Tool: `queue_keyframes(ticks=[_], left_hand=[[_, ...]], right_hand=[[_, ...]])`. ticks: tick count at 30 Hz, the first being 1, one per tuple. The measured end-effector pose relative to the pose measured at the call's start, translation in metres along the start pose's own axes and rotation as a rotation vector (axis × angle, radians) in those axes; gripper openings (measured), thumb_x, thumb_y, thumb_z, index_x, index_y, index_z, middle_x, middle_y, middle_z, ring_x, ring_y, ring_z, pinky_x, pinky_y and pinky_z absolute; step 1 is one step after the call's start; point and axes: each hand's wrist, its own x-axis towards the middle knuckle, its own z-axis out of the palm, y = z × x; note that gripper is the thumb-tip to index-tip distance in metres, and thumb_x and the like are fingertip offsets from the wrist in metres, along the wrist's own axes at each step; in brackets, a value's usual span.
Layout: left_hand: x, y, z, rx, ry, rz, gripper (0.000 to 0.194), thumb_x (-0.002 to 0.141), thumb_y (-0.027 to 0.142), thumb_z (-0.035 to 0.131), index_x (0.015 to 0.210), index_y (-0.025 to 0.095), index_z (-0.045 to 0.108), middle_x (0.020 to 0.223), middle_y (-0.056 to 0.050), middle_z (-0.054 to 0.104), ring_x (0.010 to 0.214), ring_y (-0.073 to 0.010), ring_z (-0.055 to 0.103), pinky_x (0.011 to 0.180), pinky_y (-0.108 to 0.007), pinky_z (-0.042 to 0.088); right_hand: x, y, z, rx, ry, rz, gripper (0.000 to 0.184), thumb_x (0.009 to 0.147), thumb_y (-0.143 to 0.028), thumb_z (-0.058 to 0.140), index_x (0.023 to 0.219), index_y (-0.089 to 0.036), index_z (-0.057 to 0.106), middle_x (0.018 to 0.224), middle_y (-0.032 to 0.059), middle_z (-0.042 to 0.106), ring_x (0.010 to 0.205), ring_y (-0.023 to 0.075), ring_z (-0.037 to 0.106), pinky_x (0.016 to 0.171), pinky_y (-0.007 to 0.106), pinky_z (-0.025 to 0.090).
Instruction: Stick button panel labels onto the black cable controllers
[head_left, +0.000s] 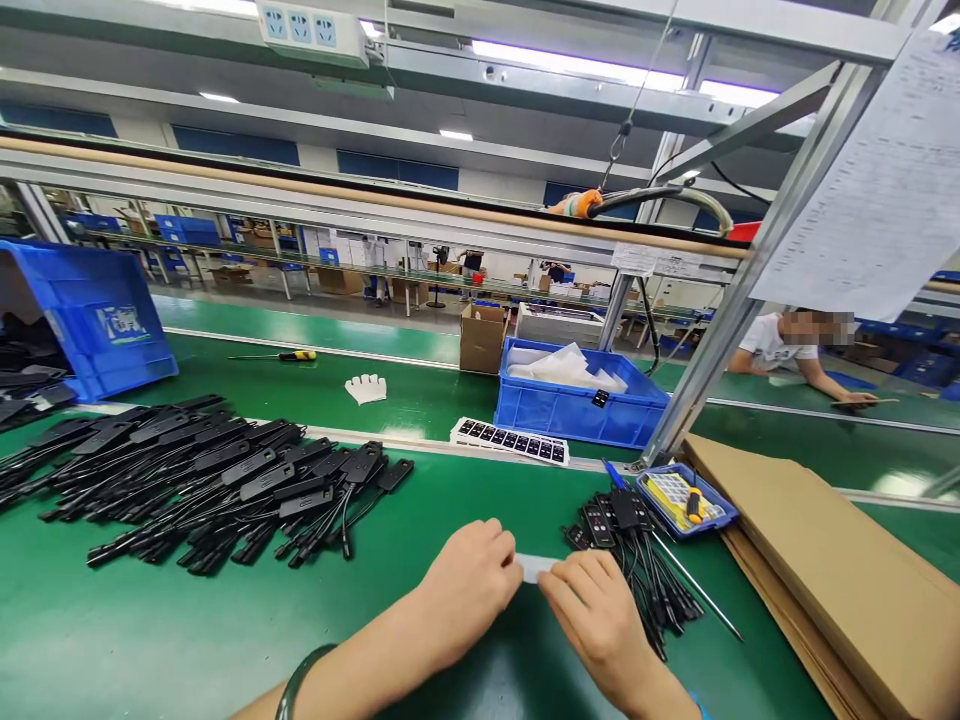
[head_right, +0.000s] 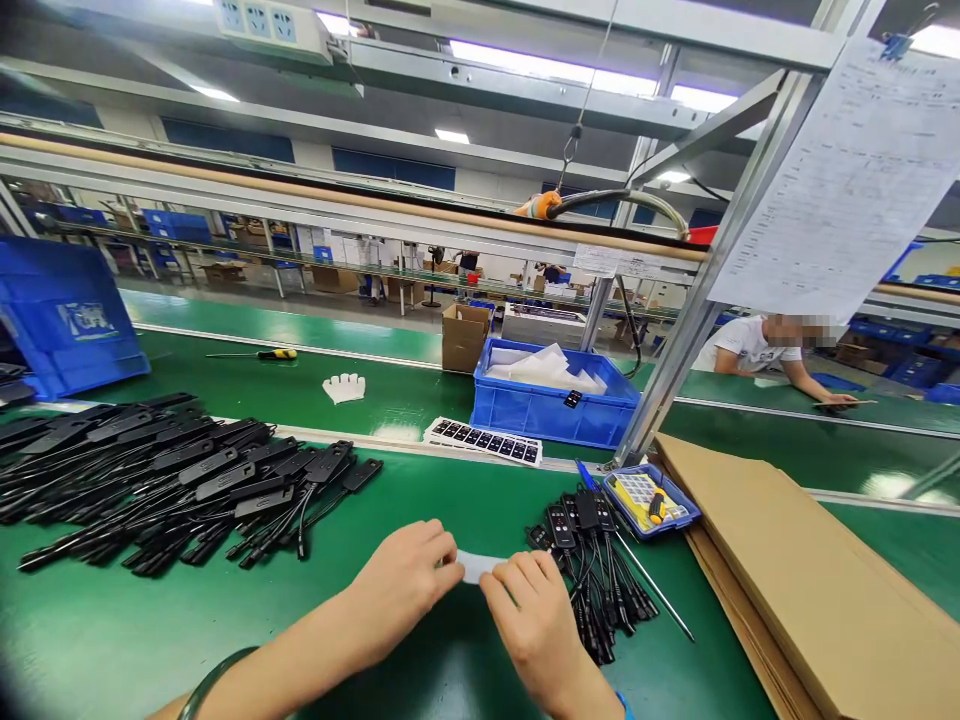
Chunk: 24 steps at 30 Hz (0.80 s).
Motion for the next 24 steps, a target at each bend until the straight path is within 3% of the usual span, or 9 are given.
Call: queue_keyframes(ticks=[4, 7, 9, 14, 19, 24], left_hand=[[-0.033, 0.018, 0.045, 0.025, -0.146, 0.085, 0.01, 0.08, 0.017, 0.062, 0.07, 0.019, 0.065, 0.068, -0.002, 0.061, 0.063, -0.0155, 0.051, 0.054, -0.027, 0.033], [-0.051, 0.026, 0.076, -0.075, -0.308, 0.031, 0.003, 0.075, 0.021, 0.067, 0.073, 0.022, 0.068, 0.069, -0.002, 0.064, 0.063, -0.0165, 0.054, 0.052, -0.027, 0.033], [-0.058, 0.03, 0.085, -0.144, -0.374, -0.048, 0.006, 0.076, 0.019, 0.064, 0.077, 0.022, 0.069, 0.074, -0.003, 0.066, 0.068, -0.0177, 0.058, 0.056, -0.026, 0.036], [-0.061, 0.036, 0.067, -0.308, -0.359, -0.188, 0.02, 0.085, 0.014, 0.045, 0.087, 0.019, 0.064, 0.085, -0.004, 0.068, 0.078, -0.018, 0.062, 0.068, -0.026, 0.042], [-0.057, 0.037, 0.049, -0.324, -0.377, -0.194, 0.023, 0.089, 0.017, 0.037, 0.091, 0.017, 0.06, 0.089, -0.006, 0.065, 0.081, -0.0201, 0.061, 0.07, -0.029, 0.046], [-0.056, 0.038, 0.056, -0.249, -0.386, -0.168, 0.023, 0.091, 0.019, 0.036, 0.092, 0.016, 0.059, 0.09, -0.008, 0.065, 0.081, -0.0217, 0.062, 0.07, -0.032, 0.048]], right_hand=[[-0.039, -0.019, 0.016, 0.183, -0.101, 0.058, 0.021, 0.088, -0.015, 0.045, 0.071, -0.021, 0.057, 0.063, 0.0001, 0.062, 0.057, 0.0161, 0.053, 0.054, 0.03, 0.032], [-0.065, -0.032, 0.027, 0.404, -0.332, 0.215, 0.018, 0.08, -0.011, 0.051, 0.068, -0.023, 0.058, 0.066, -0.0026, 0.066, 0.062, 0.0149, 0.059, 0.057, 0.026, 0.036], [-0.071, -0.037, 0.028, 0.487, -0.481, 0.355, 0.018, 0.076, -0.008, 0.053, 0.068, -0.023, 0.06, 0.068, -0.0032, 0.068, 0.065, 0.0149, 0.061, 0.062, 0.024, 0.038], [-0.058, -0.042, 0.02, 0.486, -0.724, 0.59, 0.019, 0.08, -0.009, 0.049, 0.075, -0.02, 0.063, 0.076, 0.0003, 0.069, 0.074, 0.0155, 0.061, 0.066, 0.022, 0.038], [-0.035, -0.032, 0.013, 0.524, -0.882, 0.647, 0.02, 0.075, -0.008, 0.05, 0.072, -0.019, 0.066, 0.069, 0.0003, 0.069, 0.067, 0.0142, 0.061, 0.059, 0.021, 0.036], [-0.028, -0.027, 0.01, 0.546, -0.987, 0.627, 0.018, 0.067, -0.005, 0.052, 0.064, -0.017, 0.065, 0.065, 0.0022, 0.069, 0.063, 0.015, 0.061, 0.059, 0.021, 0.036]])
